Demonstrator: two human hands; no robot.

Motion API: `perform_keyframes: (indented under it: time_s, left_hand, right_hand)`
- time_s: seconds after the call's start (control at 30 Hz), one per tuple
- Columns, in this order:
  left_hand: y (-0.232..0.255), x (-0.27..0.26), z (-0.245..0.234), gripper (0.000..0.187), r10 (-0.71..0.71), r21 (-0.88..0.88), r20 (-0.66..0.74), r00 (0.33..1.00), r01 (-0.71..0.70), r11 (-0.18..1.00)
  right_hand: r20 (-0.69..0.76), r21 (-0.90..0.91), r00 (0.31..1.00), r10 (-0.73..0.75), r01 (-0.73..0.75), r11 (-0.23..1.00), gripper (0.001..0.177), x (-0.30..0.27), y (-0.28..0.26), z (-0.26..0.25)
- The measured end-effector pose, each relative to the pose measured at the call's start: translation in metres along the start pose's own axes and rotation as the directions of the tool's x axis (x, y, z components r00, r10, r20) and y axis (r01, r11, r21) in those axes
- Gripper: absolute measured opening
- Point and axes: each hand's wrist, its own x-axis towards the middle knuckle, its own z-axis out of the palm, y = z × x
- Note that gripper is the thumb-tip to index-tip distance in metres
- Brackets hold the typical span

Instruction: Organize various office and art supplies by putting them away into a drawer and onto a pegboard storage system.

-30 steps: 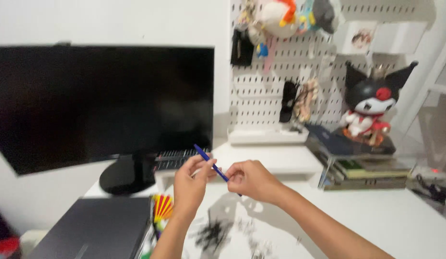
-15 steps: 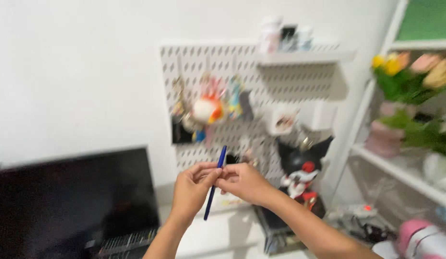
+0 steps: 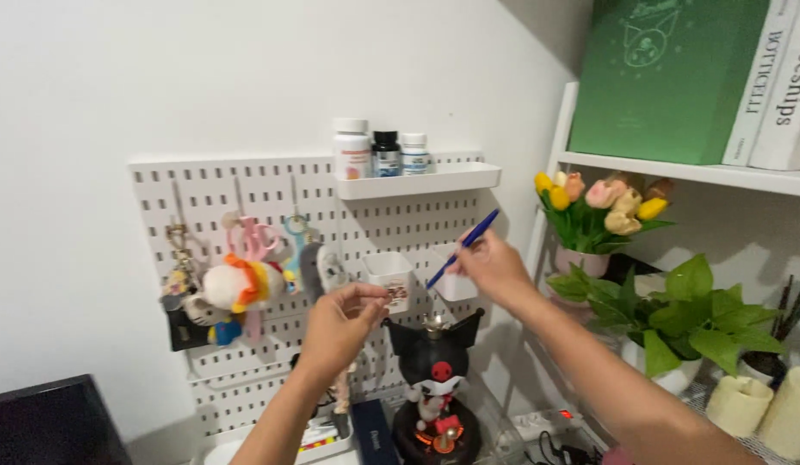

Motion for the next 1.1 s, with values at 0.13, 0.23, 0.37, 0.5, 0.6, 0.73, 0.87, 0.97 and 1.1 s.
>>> perform_keyframes:
  time_s: [0.13, 0.23, 0.37, 0.5, 0.6, 0.73, 0.87, 0.97, 1.1]
  left_hand:
    - [0.016, 0.019, 0.015, 0.019, -0.018, 0.046, 0.007, 1.0, 0.018, 0.999]
    - [0.013, 0.032, 0.013, 0.019, -0.008, 0.149, -0.021, 1.0, 0.011, 0.989]
    - [0.013, 0.043, 0.009, 0.021, 0.009, 0.246, -0.023, 1.0, -0.003, 0.969]
    - [0.006, 0.046, 0.004, 0.021, -0.043, 0.302, -0.053, 0.998, 0.057, 0.952]
    - [-0.011, 0.045, -0.003, 0.022, -0.017, 0.222, -0.012, 1.0, 0.02, 0.975]
    - [-0.015, 0.037, -0.012, 0.023, -0.077, 0.175, 0.013, 0.997, 0.074, 0.982]
    - [-0.005, 0.026, -0.024, 0.023, -0.149, 0.195, 0.024, 0.989, 0.141, 0.971]
    - [0.004, 0.019, -0.035, 0.023, -0.186, 0.194, 0.03, 0.982, 0.177, 0.965]
    - [0.007, 0.011, -0.046, 0.025, -0.216, 0.217, 0.014, 0.976, 0.208, 0.954]
  right_hand:
    - [-0.082, 0.005, 0.997, -0.005, 0.005, 1.0, 0.023, 0.022, 0.003, -0.036]
    - [-0.12, -0.096, 0.993, 0.01, -0.022, 0.995, 0.024, 0.039, 0.013, -0.047]
    - [-0.113, -0.111, 0.993, -0.027, 0.014, 0.994, 0.025, 0.06, 0.034, -0.054]
    - [-0.077, -0.286, 0.997, -0.023, 0.0, 0.958, 0.024, 0.067, 0.042, -0.047]
    - [-0.039, -0.321, 0.998, -0.043, 0.029, 0.947, 0.022, 0.071, 0.056, -0.043]
    - [-0.018, -0.283, 1.0, 0.019, -0.024, 0.959, 0.023, 0.074, 0.065, -0.037]
    - [-0.035, -0.35, 0.998, 0.057, -0.066, 0.934, 0.023, 0.08, 0.081, -0.033]
    - [-0.04, -0.388, 0.994, 0.105, -0.112, 0.915, 0.023, 0.078, 0.083, -0.031]
    - [-0.042, -0.343, 0.99, 0.133, -0.139, 0.929, 0.026, 0.072, 0.09, -0.034]
